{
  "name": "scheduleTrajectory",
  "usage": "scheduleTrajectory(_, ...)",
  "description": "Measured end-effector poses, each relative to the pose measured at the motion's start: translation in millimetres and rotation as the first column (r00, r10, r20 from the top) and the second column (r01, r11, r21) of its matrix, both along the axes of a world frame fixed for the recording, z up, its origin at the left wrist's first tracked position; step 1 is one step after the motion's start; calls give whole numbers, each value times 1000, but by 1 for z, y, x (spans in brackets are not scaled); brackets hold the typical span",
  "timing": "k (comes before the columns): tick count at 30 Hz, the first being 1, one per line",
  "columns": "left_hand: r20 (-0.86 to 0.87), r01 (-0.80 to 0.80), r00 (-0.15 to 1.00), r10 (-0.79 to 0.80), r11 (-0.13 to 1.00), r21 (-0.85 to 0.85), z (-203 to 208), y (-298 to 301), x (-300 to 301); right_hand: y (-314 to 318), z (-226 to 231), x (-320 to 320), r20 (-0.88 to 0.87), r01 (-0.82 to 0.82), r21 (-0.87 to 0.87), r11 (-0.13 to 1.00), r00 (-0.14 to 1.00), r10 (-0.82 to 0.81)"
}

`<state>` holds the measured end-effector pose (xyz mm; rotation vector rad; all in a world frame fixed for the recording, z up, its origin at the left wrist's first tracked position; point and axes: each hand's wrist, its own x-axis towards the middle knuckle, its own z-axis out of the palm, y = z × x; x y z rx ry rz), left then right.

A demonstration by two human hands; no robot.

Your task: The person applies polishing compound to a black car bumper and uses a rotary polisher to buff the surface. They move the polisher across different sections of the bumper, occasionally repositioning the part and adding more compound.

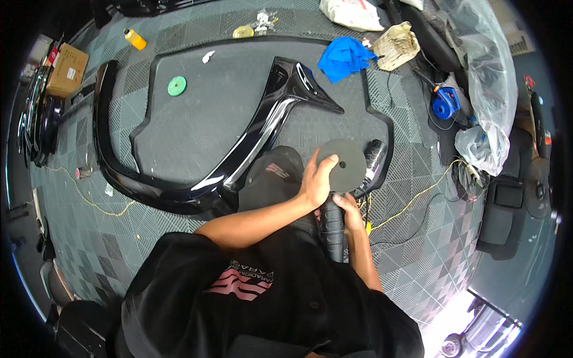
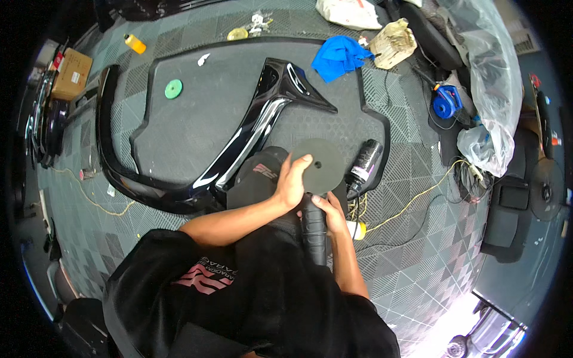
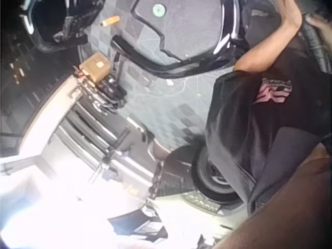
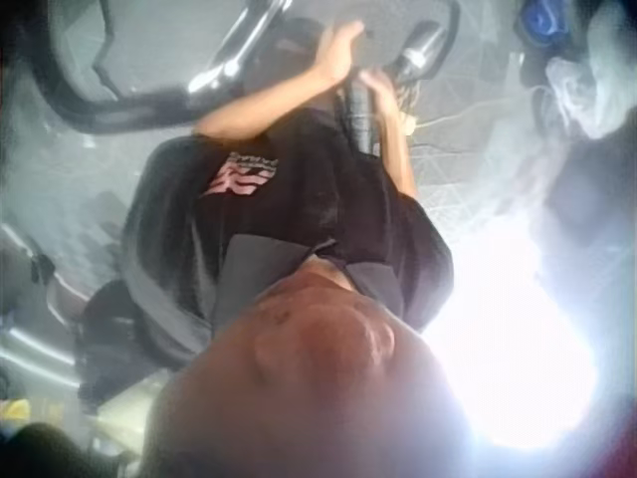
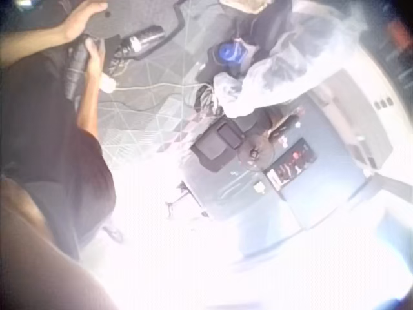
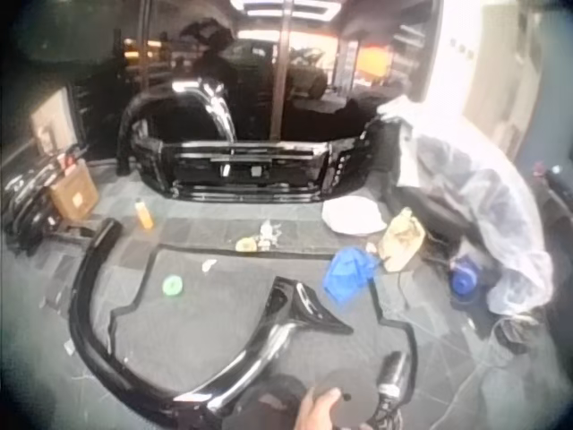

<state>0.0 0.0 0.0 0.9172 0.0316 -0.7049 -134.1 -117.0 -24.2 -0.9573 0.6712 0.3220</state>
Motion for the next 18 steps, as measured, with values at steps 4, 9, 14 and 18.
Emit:
scheduleTrajectory(4, 12, 14, 1000, -18, 961, 276, -42, -48, -34, -12, 10, -14, -171, -120, -504, 855, 985, 38)
scheduleTrajectory(9, 64, 111, 987, -147, 914, 390, -71, -106, -11, -69, -10, 18, -143, -178, -733, 656, 984, 107)
scheduleTrajectory(14, 130, 363, 836, -533, 715, 597, -88, -152, 54, -145, -76, 55, -501, -459, -644, 612, 858, 115)
scheduleTrajectory(18, 195, 216, 883, -427, 738, 640, -119, -124, 113, -177, -136, 90, -418, -358, -806, 471, 908, -26)
